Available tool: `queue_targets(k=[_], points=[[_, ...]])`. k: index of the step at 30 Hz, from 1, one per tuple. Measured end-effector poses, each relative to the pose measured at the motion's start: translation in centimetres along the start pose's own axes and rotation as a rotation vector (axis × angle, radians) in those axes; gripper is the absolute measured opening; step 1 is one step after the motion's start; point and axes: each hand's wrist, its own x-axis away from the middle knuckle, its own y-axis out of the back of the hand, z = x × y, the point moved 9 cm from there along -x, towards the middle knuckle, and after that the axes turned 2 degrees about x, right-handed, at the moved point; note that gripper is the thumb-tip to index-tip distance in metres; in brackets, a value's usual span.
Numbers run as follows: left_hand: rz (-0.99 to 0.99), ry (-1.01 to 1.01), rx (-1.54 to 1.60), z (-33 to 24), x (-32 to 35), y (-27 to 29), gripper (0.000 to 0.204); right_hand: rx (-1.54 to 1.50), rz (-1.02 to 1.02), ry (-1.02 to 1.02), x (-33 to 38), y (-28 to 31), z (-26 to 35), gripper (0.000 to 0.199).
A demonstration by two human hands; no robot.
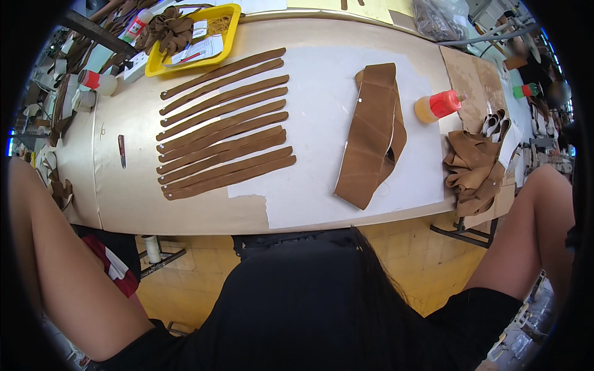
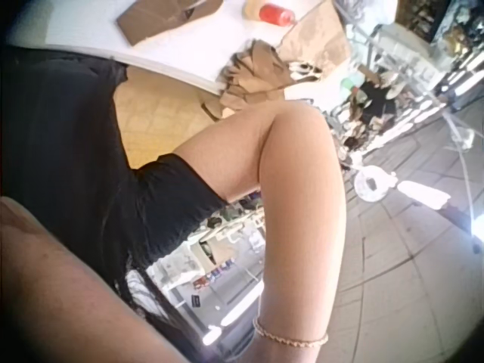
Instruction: The person applies glue from a red-capped bottle to brown leather pieces and long leather strips on a white worktable. They handle the pieces one at a time, apply glue along edges, and place them back on the table. The person also wipes the glue bottle nozzle with a dark cloth during the process.
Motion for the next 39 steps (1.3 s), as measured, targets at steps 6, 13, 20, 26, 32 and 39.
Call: queue_targets(k=[6,13,20,26,32,39], points=[[0.033,-0.011,-0.017,-0.2,0.0,-0.7,0.047,0.01,-0.011,-0.002,-0.2,0.0,-0.3,0.053],[0.07,-0.028,-0.023,-0.6,-0.6,-1.9,0.046,0.035,-0.035,-0.041,1.2,0.1,-1.2,0.048],[0.087,-0.033,-0.032,-1.0,-1.0,-2.6,0.045,0.059,-0.043,-0.07,1.9,0.8,-2.2,0.044],[0.102,-0.043,-0.053,-1.9,-1.2,-2.7,0.044,0.077,-0.06,-0.059,2.2,1.8,-3.0,0.04],[0.111,-0.047,-0.055,-2.3,-1.2,-2.9,0.043,0.094,-0.075,-0.072,3.0,2.0,-3.3,0.036],[0.106,-0.041,-0.05,-2.3,-1.9,-2.8,0.043,0.112,-0.076,-0.076,3.3,2.4,-4.0,0.032]])
